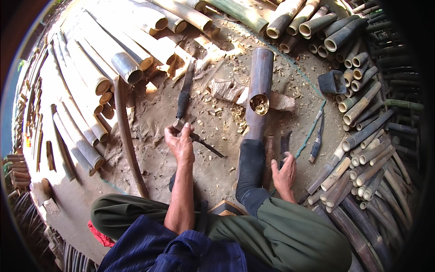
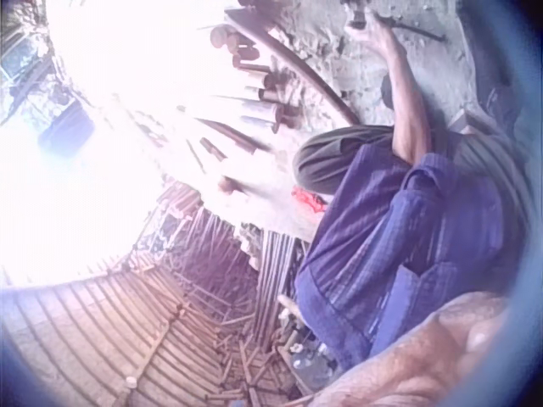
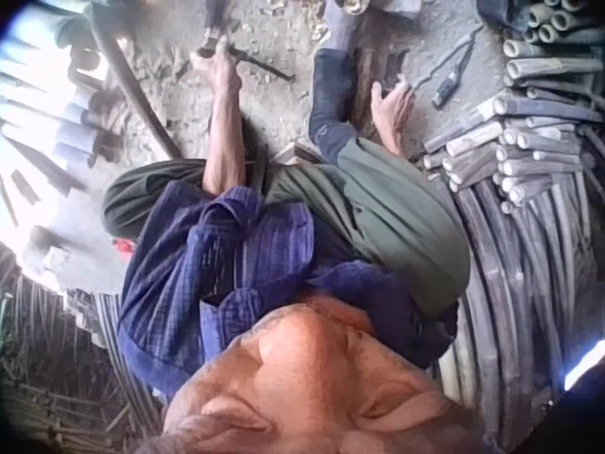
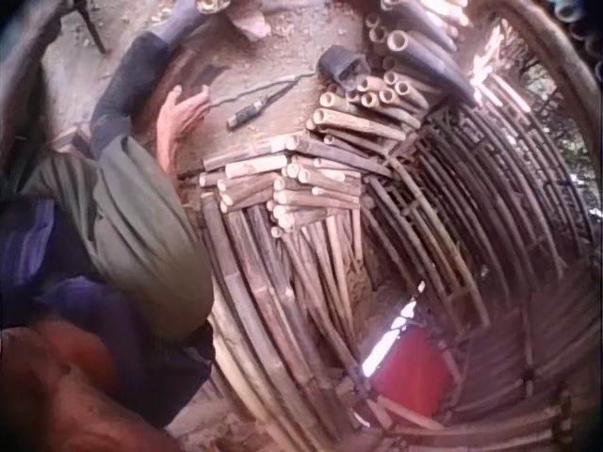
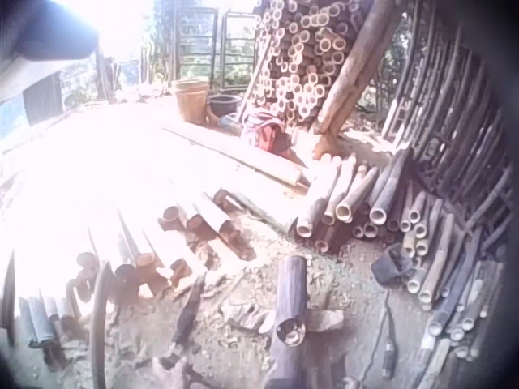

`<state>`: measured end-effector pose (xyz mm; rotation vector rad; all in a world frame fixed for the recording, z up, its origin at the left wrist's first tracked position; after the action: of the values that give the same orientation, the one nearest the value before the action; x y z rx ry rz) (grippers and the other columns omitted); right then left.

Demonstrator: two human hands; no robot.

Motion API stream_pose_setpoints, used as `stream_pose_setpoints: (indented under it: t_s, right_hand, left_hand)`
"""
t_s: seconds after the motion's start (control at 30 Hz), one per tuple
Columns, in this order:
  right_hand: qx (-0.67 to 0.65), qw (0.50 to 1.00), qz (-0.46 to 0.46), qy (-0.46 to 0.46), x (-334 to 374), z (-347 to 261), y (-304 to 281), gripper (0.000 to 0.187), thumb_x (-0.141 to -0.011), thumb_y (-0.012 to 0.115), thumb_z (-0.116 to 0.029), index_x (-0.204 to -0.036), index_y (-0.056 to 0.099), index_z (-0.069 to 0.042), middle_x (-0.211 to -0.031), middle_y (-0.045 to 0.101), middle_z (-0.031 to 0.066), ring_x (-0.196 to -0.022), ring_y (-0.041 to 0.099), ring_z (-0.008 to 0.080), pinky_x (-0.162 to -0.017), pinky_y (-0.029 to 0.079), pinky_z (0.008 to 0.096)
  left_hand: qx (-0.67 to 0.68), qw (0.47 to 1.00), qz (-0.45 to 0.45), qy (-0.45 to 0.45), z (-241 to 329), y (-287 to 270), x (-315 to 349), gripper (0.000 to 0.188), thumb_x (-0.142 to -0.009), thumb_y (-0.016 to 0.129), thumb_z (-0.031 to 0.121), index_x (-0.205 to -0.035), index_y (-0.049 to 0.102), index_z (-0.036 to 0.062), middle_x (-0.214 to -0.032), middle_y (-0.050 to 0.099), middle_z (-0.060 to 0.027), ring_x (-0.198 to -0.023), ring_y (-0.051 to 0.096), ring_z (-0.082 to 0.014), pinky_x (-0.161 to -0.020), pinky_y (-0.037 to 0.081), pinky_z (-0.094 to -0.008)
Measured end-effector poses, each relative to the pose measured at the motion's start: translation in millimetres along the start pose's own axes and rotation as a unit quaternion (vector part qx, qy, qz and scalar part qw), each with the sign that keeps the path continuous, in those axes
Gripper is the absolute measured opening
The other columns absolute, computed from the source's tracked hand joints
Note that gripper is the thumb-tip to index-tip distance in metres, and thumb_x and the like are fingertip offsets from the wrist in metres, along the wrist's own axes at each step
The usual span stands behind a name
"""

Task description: The person hollows out a bamboo segment using a chisel and a wooden mallet, then uses a hand saw to cut the bamboo. The person repeatedly strikes the chisel to remove the inner pith and checks the opening.

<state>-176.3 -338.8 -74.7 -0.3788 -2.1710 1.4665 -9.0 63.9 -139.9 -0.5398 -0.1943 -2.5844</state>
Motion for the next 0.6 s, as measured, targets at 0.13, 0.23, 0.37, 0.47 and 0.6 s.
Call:
stream_pose_setpoints:
  t_s: [0.13, 0.23, 0.37, 0.47, 0.6]
  right_hand:
    - [-0.006, 0.970, -0.186, 0.155, 42, 23, 54, 0.077, -0.087, 0.080, -0.039, -0.143, 0.045, 0.000, -0.136, 0.062, 0.0320, -0.130, 0.060, 0.0486, -0.106, 0.049, 0.0564]
    - [-0.087, 0.967, -0.203, 0.126, 51, 40, 82, 0.080, -0.086, 0.078, -0.040, -0.144, 0.044, 0.004, -0.135, 0.061, 0.0348, -0.126, 0.060, 0.0518, -0.104, 0.048, 0.0563]
    - [-0.206, 0.955, -0.162, 0.138, 42, 49, 53, 0.088, -0.085, 0.078, -0.036, -0.150, 0.042, 0.011, -0.136, 0.058, 0.0382, -0.127, 0.059, 0.0504, -0.109, 0.046, 0.0515]
    - [-0.207, 0.967, -0.076, 0.129, 32, 36, -8, 0.101, -0.085, 0.081, -0.038, -0.154, 0.034, 0.017, -0.143, 0.053, 0.0387, -0.134, 0.054, 0.0464, -0.114, 0.042, 0.0486]
    - [-0.253, 0.963, -0.073, -0.060, -16, -23, -96, 0.109, -0.084, 0.087, -0.032, -0.163, 0.022, 0.004, -0.150, 0.045, 0.0288, -0.136, 0.053, 0.0369, -0.113, 0.048, 0.0450]
  left_hand:
    - [0.098, 0.987, -0.091, 0.089, 103, 54, -2, 0.034, -0.099, 0.080, 0.020, -0.120, 0.057, 0.0035, -0.101, 0.066, -0.0088, -0.085, 0.072, -0.0184, -0.067, 0.064, -0.0363]
    - [0.332, 0.927, -0.171, -0.042, 134, 106, 4, 0.035, -0.106, 0.070, 0.035, -0.118, 0.064, 0.0024, -0.098, 0.066, -0.0034, -0.080, 0.065, -0.0156, -0.073, 0.058, -0.0369]
    - [0.309, 0.923, -0.219, -0.066, 134, 162, 15, 0.038, -0.107, 0.067, 0.037, -0.120, 0.068, 0.0015, -0.080, 0.060, 0.0006, -0.072, 0.059, -0.0149, -0.070, 0.053, -0.0336]
    - [0.347, 0.919, -0.179, -0.053, 120, 180, 11, 0.035, -0.100, 0.076, 0.022, -0.126, 0.068, 0.0000, -0.077, 0.060, 0.0015, -0.069, 0.058, -0.0131, -0.066, 0.051, -0.0310]
    - [0.357, 0.925, -0.130, -0.015, 102, 196, -5, 0.028, -0.098, 0.081, 0.021, -0.113, 0.073, -0.0010, -0.072, 0.062, 0.0009, -0.066, 0.061, -0.0123, -0.062, 0.051, -0.0283]
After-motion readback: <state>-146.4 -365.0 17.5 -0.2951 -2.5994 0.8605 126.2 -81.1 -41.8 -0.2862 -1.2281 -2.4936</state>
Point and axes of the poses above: each hand's wrist, its own x-axis away from the middle knuckle, its own y-axis out of the palm, z = x × y, the point moved 8 cm from there along -x, towards the middle knuckle
